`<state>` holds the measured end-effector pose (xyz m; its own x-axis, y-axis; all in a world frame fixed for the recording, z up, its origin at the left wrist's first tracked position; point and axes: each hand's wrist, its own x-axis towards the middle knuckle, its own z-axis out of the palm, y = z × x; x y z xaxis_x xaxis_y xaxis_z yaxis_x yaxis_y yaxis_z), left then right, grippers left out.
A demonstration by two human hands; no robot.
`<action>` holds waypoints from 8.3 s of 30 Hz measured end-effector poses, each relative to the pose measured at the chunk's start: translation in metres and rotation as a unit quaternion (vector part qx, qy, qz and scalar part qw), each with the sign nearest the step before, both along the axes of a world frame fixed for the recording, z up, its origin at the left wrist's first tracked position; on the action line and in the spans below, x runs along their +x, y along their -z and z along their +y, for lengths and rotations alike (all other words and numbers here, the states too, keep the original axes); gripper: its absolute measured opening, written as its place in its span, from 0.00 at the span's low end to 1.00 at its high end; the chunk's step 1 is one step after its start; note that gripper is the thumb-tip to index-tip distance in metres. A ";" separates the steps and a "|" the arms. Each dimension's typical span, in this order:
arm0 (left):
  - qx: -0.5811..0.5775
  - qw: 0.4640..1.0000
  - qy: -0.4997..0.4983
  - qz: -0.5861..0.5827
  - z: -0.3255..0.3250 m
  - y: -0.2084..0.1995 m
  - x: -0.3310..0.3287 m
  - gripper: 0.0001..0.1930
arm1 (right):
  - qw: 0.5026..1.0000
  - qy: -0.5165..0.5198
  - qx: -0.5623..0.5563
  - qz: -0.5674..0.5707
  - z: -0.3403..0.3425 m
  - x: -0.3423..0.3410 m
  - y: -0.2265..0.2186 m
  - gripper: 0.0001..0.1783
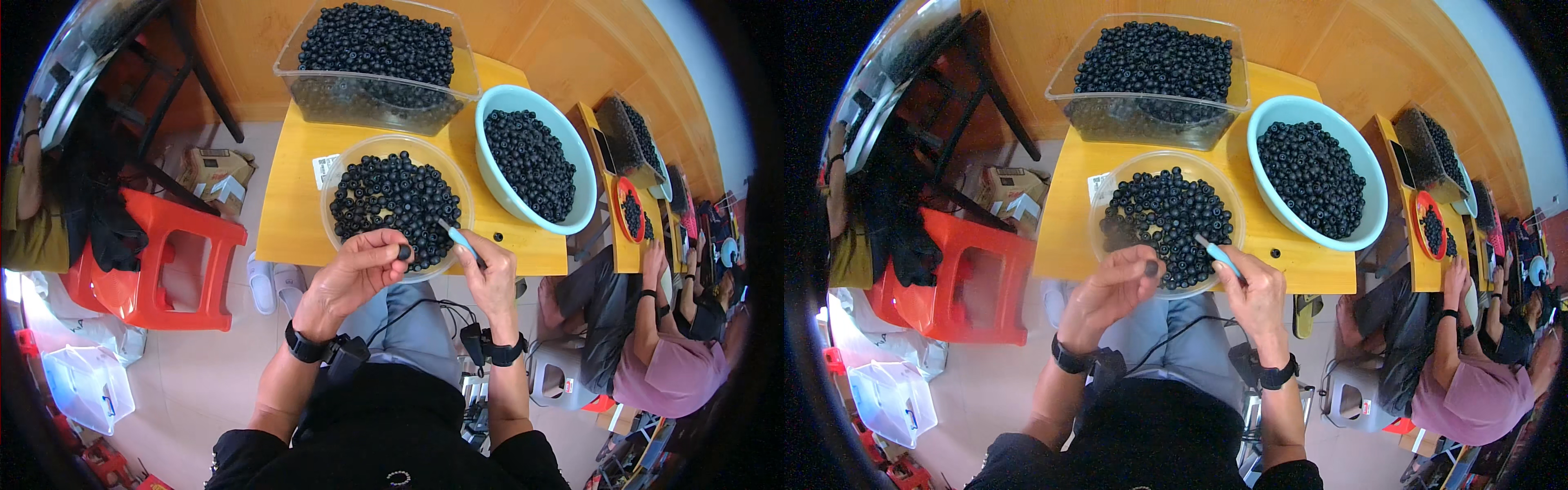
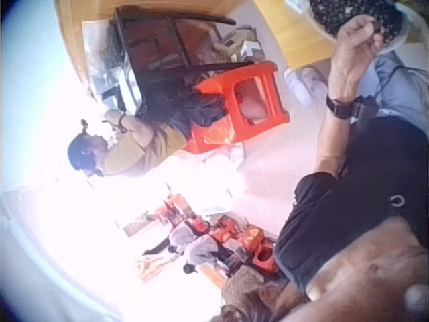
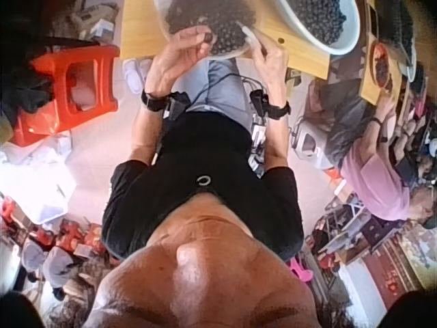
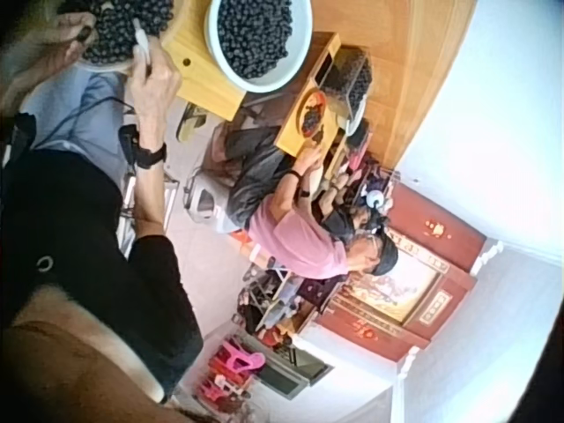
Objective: Sorting and cleaning small black round components using a small blue tool in a manufacturing setting.
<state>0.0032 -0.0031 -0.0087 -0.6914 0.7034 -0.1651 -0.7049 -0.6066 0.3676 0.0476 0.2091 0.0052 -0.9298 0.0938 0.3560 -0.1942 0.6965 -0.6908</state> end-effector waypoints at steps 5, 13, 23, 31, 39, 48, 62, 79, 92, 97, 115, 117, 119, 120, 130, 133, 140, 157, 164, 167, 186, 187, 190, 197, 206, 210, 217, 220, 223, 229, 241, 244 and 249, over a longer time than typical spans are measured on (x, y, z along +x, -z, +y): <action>-0.016 1.000 -0.009 -0.024 0.006 0.001 0.001 0.07 | 0.995 -0.028 -0.091 -0.025 -0.021 0.003 -0.013 0.11; -0.041 0.999 0.016 0.017 0.014 0.009 0.002 0.11 | 0.955 -0.105 -0.253 -0.111 -0.044 -0.001 -0.024 0.12; -0.027 0.999 0.041 0.006 0.009 0.009 0.004 0.13 | 0.845 -0.130 -0.482 -0.190 -0.049 0.004 -0.021 0.04; -0.314 0.927 -0.035 0.203 0.000 -0.016 -0.008 0.15 | 0.958 -0.005 -0.247 -0.148 0.003 -0.004 -0.026 0.08; -0.571 0.727 -0.075 0.374 -0.010 0.002 -0.011 0.10 | 0.980 0.173 -0.033 0.093 0.092 -0.049 -0.064 0.20; -0.636 0.557 -0.018 0.534 0.007 0.002 -0.005 0.11 | 0.981 0.121 -0.145 -0.050 0.028 0.012 -0.009 0.15; -0.578 0.618 -0.028 0.532 0.003 0.010 -0.012 0.11 | 0.975 0.105 -0.149 -0.127 0.001 0.035 0.003 0.11; -0.058 0.997 -0.030 0.037 0.014 0.016 -0.004 0.10 | 0.989 0.011 -0.123 -0.078 -0.021 0.036 -0.008 0.13; -0.021 1.000 -0.001 -0.004 0.019 0.016 -0.001 0.08 | 0.998 -0.061 0.008 -0.021 -0.029 0.027 -0.020 0.13; -0.023 1.000 0.000 -0.009 0.020 0.016 -0.002 0.08 | 0.998 -0.060 0.026 -0.012 -0.028 0.024 -0.022 0.14; -0.005 1.000 -0.009 -0.024 0.016 0.014 0.001 0.07 | 0.997 -0.067 0.043 0.009 -0.026 0.016 -0.019 0.13; -0.008 1.000 -0.010 -0.016 0.014 0.015 -0.001 0.07 | 0.997 -0.075 0.031 0.004 -0.026 0.013 -0.018 0.12; 0.014 1.000 -0.004 -0.003 0.010 0.012 -0.001 0.07 | 0.998 -0.048 0.048 0.002 -0.024 0.008 -0.014 0.12; 0.034 0.999 0.004 0.009 0.008 0.009 0.000 0.07 | 0.998 -0.020 0.064 -0.001 -0.023 0.006 -0.011 0.11; 0.021 0.999 -0.010 -0.025 0.004 0.002 0.000 0.09 | 0.991 -0.018 -0.106 -0.081 -0.020 0.008 -0.027 0.12; 0.023 1.000 0.004 -0.008 0.006 0.008 0.002 0.10 | 0.969 -0.057 -0.220 -0.099 -0.031 0.008 -0.030 0.15; -0.033 0.995 0.079 0.044 0.008 0.009 0.010 0.14 | 0.834 -0.139 -0.486 -0.221 -0.040 0.018 -0.027 0.06; -0.467 0.802 -0.128 0.350 -0.007 0.010 -0.022 0.10 | 0.996 0.071 -0.026 -0.049 0.076 -0.018 -0.052 0.14; -0.673 0.460 -0.096 0.571 -0.007 0.009 -0.033 0.11 | 0.979 0.166 0.038 0.111 0.093 -0.035 -0.073 0.19; -0.682 0.454 -0.078 0.568 -0.005 0.013 -0.039 0.10 | 0.984 0.116 0.098 0.089 0.072 -0.013 -0.054 0.15; -0.601 0.600 -0.155 0.505 -0.009 0.015 -0.044 0.06 | 0.984 0.117 -0.118 -0.066 -0.003 0.050 0.019 0.09; -0.507 0.750 -0.132 0.404 -0.009 0.010 -0.042 0.06 | 0.984 0.116 -0.117 -0.065 -0.006 0.050 0.019 0.09; -0.332 0.914 -0.107 0.209 -0.007 -0.002 -0.029 0.06 | 0.981 0.110 -0.137 -0.087 -0.015 0.048 0.017 0.09; -0.096 0.992 -0.068 0.040 0.000 0.018 -0.005 0.09 | 0.990 -0.004 -0.131 -0.056 -0.036 0.034 -0.004 0.11; -0.024 0.998 -0.052 0.014 0.006 0.020 0.000 0.09 | 0.998 -0.061 -0.014 -0.026 -0.043 0.020 -0.017 0.11; -0.030 0.998 -0.048 0.020 0.003 0.020 0.001 0.08 | 0.998 -0.057 0.023 -0.023 -0.042 0.018 -0.018 0.11; -0.029 0.998 -0.056 0.001 0.005 0.017 0.003 0.08 | 0.997 -0.059 0.054 0.000 -0.040 0.017 -0.019 0.12; -0.016 0.999 -0.042 -0.007 0.005 0.018 0.003 0.08 | 0.998 -0.045 0.053 0.005 -0.039 0.017 -0.018 0.12; -0.018 0.999 -0.042 -0.016 0.005 0.017 0.004 0.08 | 0.997 -0.047 0.056 0.000 -0.038 0.017 -0.018 0.12; -0.010 0.999 -0.035 -0.017 0.003 0.021 0.003 0.08 | 0.997 -0.067 0.048 0.005 -0.037 0.014 -0.020 0.11; 0.057 0.997 -0.001 0.043 -0.004 0.009 0.007 0.07 | 0.999 0.006 0.027 0.031 -0.011 -0.001 0.006 0.11; 0.002 0.999 -0.032 -0.014 -0.002 0.007 0.005 0.06 | 0.999 0.002 -0.016 -0.035 -0.020 0.003 -0.012 0.11; -0.005 1.000 -0.020 -0.017 0.004 0.011 0.003 0.08 | 0.983 -0.035 -0.170 -0.053 -0.029 0.004 -0.018 0.10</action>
